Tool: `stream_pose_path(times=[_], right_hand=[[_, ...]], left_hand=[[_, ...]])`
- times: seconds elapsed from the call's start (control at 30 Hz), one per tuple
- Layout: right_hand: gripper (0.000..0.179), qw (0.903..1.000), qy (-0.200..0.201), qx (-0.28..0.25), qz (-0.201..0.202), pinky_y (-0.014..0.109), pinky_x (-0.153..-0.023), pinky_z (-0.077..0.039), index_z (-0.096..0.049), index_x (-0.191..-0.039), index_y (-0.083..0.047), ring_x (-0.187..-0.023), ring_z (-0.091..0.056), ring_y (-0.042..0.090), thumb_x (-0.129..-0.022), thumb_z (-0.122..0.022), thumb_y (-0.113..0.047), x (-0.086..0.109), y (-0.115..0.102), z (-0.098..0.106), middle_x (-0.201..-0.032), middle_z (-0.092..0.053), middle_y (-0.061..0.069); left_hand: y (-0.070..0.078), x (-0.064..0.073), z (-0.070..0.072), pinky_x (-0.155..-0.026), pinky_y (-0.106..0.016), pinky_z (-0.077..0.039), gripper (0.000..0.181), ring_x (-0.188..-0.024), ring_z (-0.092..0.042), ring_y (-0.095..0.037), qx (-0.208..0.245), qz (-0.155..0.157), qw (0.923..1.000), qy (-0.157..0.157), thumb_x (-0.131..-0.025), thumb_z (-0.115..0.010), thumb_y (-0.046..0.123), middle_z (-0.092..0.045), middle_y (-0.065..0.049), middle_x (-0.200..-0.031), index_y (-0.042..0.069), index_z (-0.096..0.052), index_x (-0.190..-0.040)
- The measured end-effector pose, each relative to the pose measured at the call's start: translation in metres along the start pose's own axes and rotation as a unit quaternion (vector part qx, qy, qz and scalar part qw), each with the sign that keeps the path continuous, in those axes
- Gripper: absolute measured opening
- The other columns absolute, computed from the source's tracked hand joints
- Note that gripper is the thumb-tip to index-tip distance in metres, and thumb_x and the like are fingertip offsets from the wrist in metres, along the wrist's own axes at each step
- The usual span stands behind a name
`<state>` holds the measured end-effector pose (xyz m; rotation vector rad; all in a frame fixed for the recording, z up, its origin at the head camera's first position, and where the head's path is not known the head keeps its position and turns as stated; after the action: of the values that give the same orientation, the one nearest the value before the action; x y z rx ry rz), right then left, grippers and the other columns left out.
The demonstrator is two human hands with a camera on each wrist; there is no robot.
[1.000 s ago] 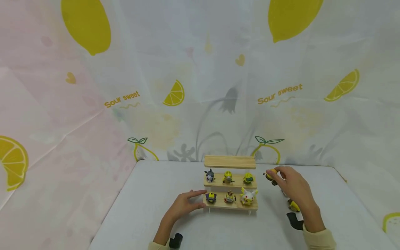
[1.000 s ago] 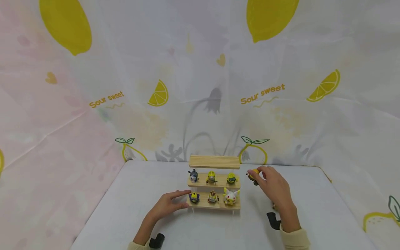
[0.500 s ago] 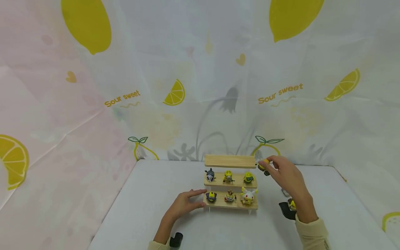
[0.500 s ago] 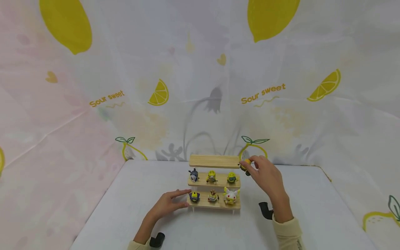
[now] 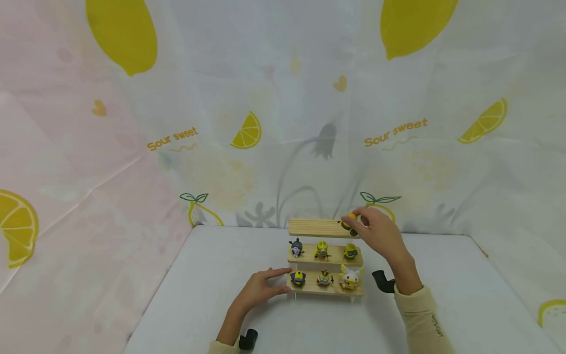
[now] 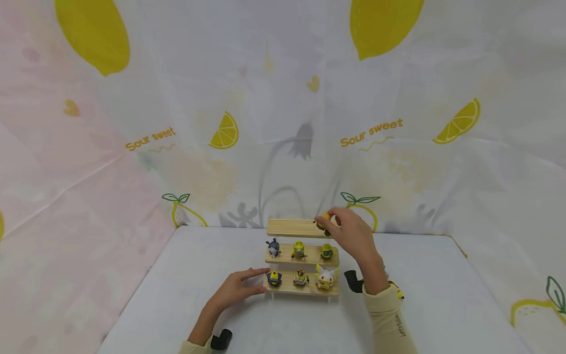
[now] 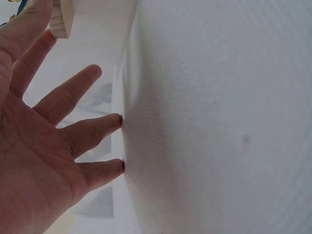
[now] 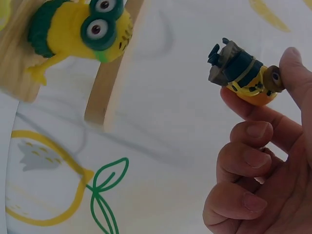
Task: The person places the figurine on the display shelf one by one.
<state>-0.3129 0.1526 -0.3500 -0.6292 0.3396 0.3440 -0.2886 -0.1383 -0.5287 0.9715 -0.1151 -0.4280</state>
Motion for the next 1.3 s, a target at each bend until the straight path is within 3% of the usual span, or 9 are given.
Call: stream_pose_path(times=[0.23,0.67,1.07,1.3], right_hand=[[0.027,0.9995,-0.006,-0.022,0.020,0.030,-0.049,-0.025,-0.069,-0.092,-0.018,-0.053,-0.029,0.016,-0.094,-0.066,-0.044,-0.021,-0.017,-0.013,-0.063,-0.036,0.000],[0.031,0.9973,-0.060,-0.009,0.042,0.029,-0.046,-0.026,-0.073,-0.099,-0.017,-0.051,-0.032,0.015,-0.094,-0.065,-0.047,-0.048,-0.037,-0.047,-0.063,-0.043,-0.002],[0.038,0.9899,-0.136,0.037,0.014,0.028,-0.047,-0.034,-0.071,-0.101,-0.016,-0.058,-0.044,0.016,-0.095,-0.060,-0.052,-0.062,-0.062,-0.081,-0.074,-0.053,-0.001],[0.036,0.9864,-0.155,0.055,0.004,0.029,-0.049,-0.037,-0.070,-0.100,-0.018,-0.060,-0.048,0.016,-0.096,-0.059,-0.052,-0.064,-0.064,-0.093,-0.074,-0.054,-0.002]], left_hand=[[-0.002,-0.001,-0.001,-0.111,-0.057,-0.032,0.050,-0.134,-0.041,-0.043,-0.002,0.001,1.0000,0.001,-0.082,-0.078,0.043,-0.063,0.007,-0.130,0.026,-0.068,-0.128],[-0.004,0.000,0.000,-0.110,-0.059,-0.031,0.049,-0.134,-0.039,-0.047,-0.004,0.008,1.0000,0.000,-0.083,-0.077,0.044,-0.063,0.004,-0.131,0.029,-0.068,-0.129],[-0.002,0.000,-0.002,-0.112,-0.058,-0.029,0.052,-0.135,-0.041,-0.041,0.009,-0.013,0.9999,-0.004,-0.084,-0.077,0.042,-0.062,0.007,-0.131,0.022,-0.067,-0.131],[0.001,0.001,-0.001,-0.112,-0.057,-0.030,0.051,-0.134,-0.043,-0.040,0.006,-0.016,0.9999,-0.002,-0.084,-0.077,0.041,-0.063,0.009,-0.130,0.023,-0.067,-0.130]])
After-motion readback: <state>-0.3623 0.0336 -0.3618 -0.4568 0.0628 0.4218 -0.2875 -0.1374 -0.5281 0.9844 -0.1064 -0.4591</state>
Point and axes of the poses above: each hand's wrist, its own x-axis away from the middle knuckle, its own z-axis out of the back of the hand, y = z × x, the point moved 7 cm from there along -x, towards the middle knuckle
